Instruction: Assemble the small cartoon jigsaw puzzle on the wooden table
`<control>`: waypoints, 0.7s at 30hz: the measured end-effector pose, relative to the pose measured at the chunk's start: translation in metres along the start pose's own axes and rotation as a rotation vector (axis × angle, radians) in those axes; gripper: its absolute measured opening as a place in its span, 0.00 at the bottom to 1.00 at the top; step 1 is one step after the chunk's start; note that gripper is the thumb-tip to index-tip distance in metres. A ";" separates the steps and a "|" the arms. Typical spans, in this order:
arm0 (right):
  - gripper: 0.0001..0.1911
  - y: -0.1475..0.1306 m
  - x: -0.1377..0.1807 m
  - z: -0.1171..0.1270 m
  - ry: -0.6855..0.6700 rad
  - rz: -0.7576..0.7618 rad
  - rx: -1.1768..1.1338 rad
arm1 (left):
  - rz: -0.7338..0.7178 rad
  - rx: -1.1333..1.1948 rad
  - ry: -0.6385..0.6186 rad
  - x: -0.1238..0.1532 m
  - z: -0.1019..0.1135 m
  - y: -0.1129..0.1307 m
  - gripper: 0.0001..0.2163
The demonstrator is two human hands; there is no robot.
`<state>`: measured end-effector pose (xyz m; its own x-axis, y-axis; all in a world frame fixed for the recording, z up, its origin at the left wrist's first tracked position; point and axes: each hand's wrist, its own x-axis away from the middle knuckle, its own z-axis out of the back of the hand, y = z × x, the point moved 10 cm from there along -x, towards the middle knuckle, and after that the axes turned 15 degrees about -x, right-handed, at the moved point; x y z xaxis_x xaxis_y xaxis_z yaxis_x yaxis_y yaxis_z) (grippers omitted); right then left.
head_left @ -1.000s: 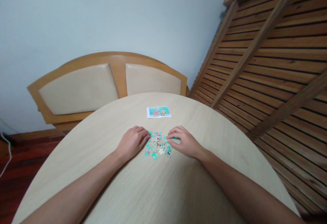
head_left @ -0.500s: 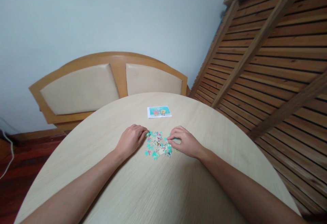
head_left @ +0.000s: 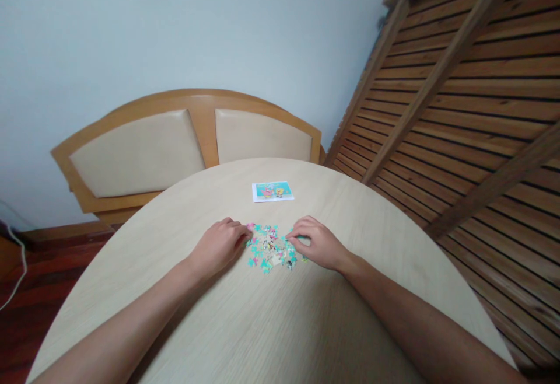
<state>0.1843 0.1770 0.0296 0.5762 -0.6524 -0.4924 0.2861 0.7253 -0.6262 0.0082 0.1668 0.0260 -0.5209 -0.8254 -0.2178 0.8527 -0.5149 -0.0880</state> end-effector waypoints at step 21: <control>0.05 0.018 0.000 0.003 0.053 -0.154 -0.044 | -0.069 0.134 0.122 -0.005 0.003 0.033 0.08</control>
<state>0.1919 0.1911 0.0206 0.4866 -0.7665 -0.4192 0.3329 0.6064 -0.7221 0.0391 0.1529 0.0275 -0.5627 -0.7568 -0.3325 0.7977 -0.6027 0.0216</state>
